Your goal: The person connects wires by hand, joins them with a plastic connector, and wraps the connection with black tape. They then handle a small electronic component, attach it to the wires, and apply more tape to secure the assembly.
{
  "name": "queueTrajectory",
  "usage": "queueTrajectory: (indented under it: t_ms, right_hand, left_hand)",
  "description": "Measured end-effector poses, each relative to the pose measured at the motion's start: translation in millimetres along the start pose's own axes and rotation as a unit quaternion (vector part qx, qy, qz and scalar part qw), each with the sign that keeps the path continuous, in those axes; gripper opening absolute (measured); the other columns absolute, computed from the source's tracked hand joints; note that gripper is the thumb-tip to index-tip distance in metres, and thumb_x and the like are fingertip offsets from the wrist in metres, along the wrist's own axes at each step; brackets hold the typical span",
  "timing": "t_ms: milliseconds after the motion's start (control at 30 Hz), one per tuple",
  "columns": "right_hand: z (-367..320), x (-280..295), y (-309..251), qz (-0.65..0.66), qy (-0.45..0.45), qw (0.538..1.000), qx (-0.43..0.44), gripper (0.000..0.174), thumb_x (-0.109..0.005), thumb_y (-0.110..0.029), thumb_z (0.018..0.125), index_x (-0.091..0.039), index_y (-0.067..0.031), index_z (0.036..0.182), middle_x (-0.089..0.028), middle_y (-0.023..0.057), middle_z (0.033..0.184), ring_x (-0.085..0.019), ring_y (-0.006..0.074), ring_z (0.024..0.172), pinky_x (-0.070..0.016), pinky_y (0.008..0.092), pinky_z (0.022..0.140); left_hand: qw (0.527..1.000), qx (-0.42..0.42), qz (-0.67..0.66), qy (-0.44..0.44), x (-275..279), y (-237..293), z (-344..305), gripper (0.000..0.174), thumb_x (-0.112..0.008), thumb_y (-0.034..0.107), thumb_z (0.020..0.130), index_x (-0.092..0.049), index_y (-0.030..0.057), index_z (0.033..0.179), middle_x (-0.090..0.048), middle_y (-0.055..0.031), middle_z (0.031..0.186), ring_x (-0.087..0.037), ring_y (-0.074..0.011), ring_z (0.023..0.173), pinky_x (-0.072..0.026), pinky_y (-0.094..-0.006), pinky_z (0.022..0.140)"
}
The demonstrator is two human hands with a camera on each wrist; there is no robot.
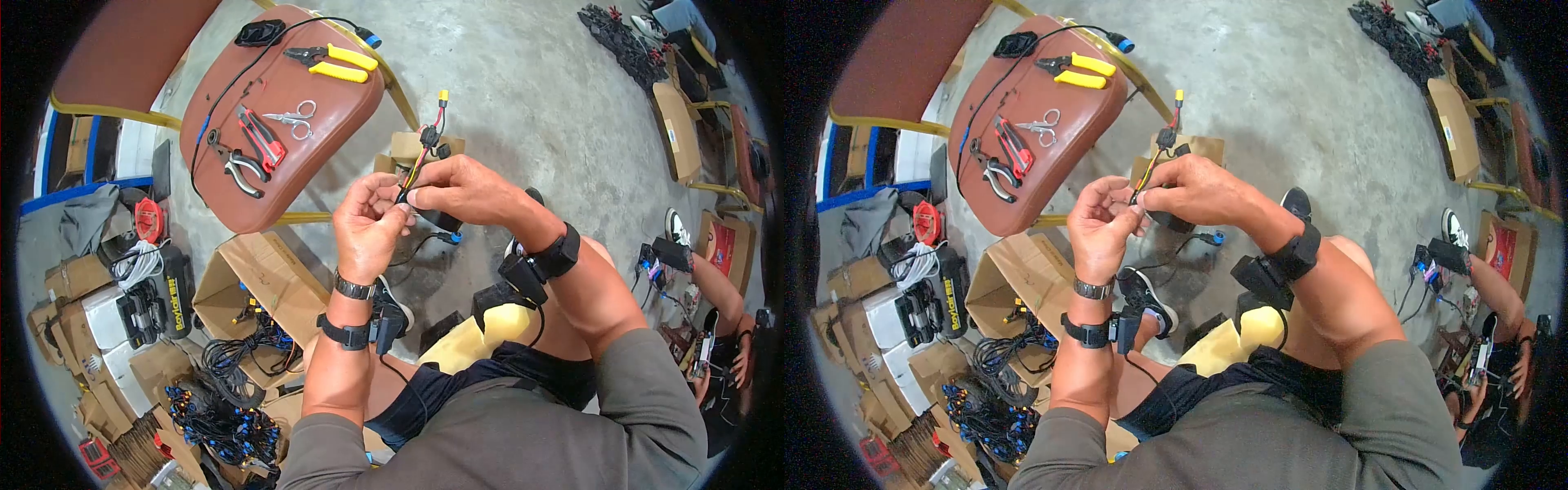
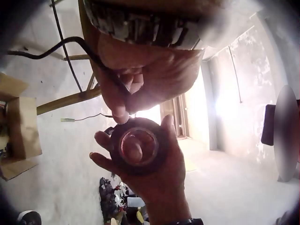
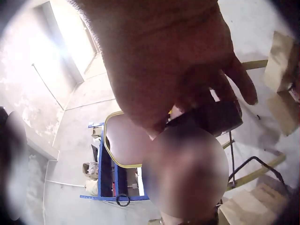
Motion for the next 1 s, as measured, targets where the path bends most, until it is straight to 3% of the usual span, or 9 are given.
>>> queueTrajectory:
  t_ms: [233, 367, 567, 667, 767, 1000]
  right_hand:
    - [4.4, -1.9, 5.1, 0.027, 0.012, 0.999, 0.032, 0.018, -0.071, -0.019, 0.086, -0.073, -0.0012, 0.09, -0.065, 0.0021, 0.075, -0.058, 0.0095, 0.072, -0.0476, 0.0296, 0.064]
    - [0.3, -0.3, -7.2, 0.023, 0.014, 1.0, -0.017, 0.016, -0.072, -0.016, 0.085, -0.071, 0.0, 0.086, -0.062, 0.0013, 0.069, -0.056, 0.0081, 0.065, -0.0454, 0.0281, 0.056]
    - [1.5, -4.5, -2.6, 0.053, 0.021, 0.998, -0.001, 0.019, -0.072, -0.016, 0.086, -0.067, 0.0018, 0.08, -0.058, 0.0017, 0.062, -0.055, 0.0089, 0.054, -0.043, 0.0287, 0.048]
    - [-0.4, -7.1, -7.8, 0.034, 0.018, 0.999, -0.022, 0.02, -0.071, -0.016, 0.086, -0.066, 0.0019, 0.078, -0.058, 0.0017, 0.061, -0.055, 0.0084, 0.056, -0.0432, 0.0283, 0.049]
    - [4.4, -15.4, 0.0, 0.052, 0.022, 0.998, 0.015, 0.021, -0.069, -0.018, 0.09, -0.068, 0.0015, 0.083, -0.06, 0.0025, 0.064, -0.055, 0.0073, 0.057, -0.0435, 0.0275, 0.051]
    - [9.2, -24.9, 11.8, 0.039, 0.037, 0.991, 0.12, 0.022, -0.068, -0.017, 0.091, -0.07, 0.0042, 0.095, -0.063, 0.0033, 0.067, -0.059, 0.0121, 0.066, -0.0496, 0.0332, 0.063]
  left_hand:
    - [1.0, -0.019, 0.014, 0.018, -1.3, 1.8, -0.2, 0.033, -0.068, -0.009, 0.084, -0.062, 0.0015, 0.115, -0.07, -0.0063, 0.097, -0.063, -0.0093, 0.062, -0.0445, -0.0203, 0.047]
    - [0.999, -0.017, -0.003, 0.034, -2.8, -0.7, -3.1, 0.033, -0.068, -0.008, 0.085, -0.062, 0.0016, 0.116, -0.072, -0.0081, 0.098, -0.062, -0.0095, 0.06, -0.0433, -0.0201, 0.045]
    - [0.997, -0.021, -0.032, 0.068, -9.6, 10.3, -10.1, 0.031, -0.066, -0.01, 0.085, -0.064, 0.0012, 0.114, -0.073, -0.0096, 0.094, -0.063, -0.0103, 0.059, -0.0437, -0.0206, 0.045]
    - [0.996, -0.015, -0.023, 0.08, -7.3, 10.6, -17.2, 0.027, -0.066, -0.01, 0.085, -0.066, 0.0005, 0.11, -0.072, -0.0086, 0.09, -0.062, -0.0101, 0.059, -0.0442, -0.0207, 0.046]
    - [0.997, -0.049, -0.021, 0.061, 3.2, 0.8, -8.6, 0.021, -0.07, -0.008, 0.084, -0.068, -0.0001, 0.104, -0.072, -0.0056, 0.089, -0.058, -0.0066, 0.059, -0.0432, -0.019, 0.047]
    - [0.995, -0.065, -0.014, 0.075, 1.2, 3.4, -5.8, 0.028, -0.075, -0.006, 0.084, -0.066, 0.0002, 0.11, -0.072, -0.0056, 0.094, -0.059, -0.0042, 0.066, -0.0453, -0.0196, 0.052]
Point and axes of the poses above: each hand's wrist, its own z-axis towards the middle knuckle, its own x-axis out of the back of the hand, y = z × x, the point moved 2 cm from there along z, towards the middle knuckle
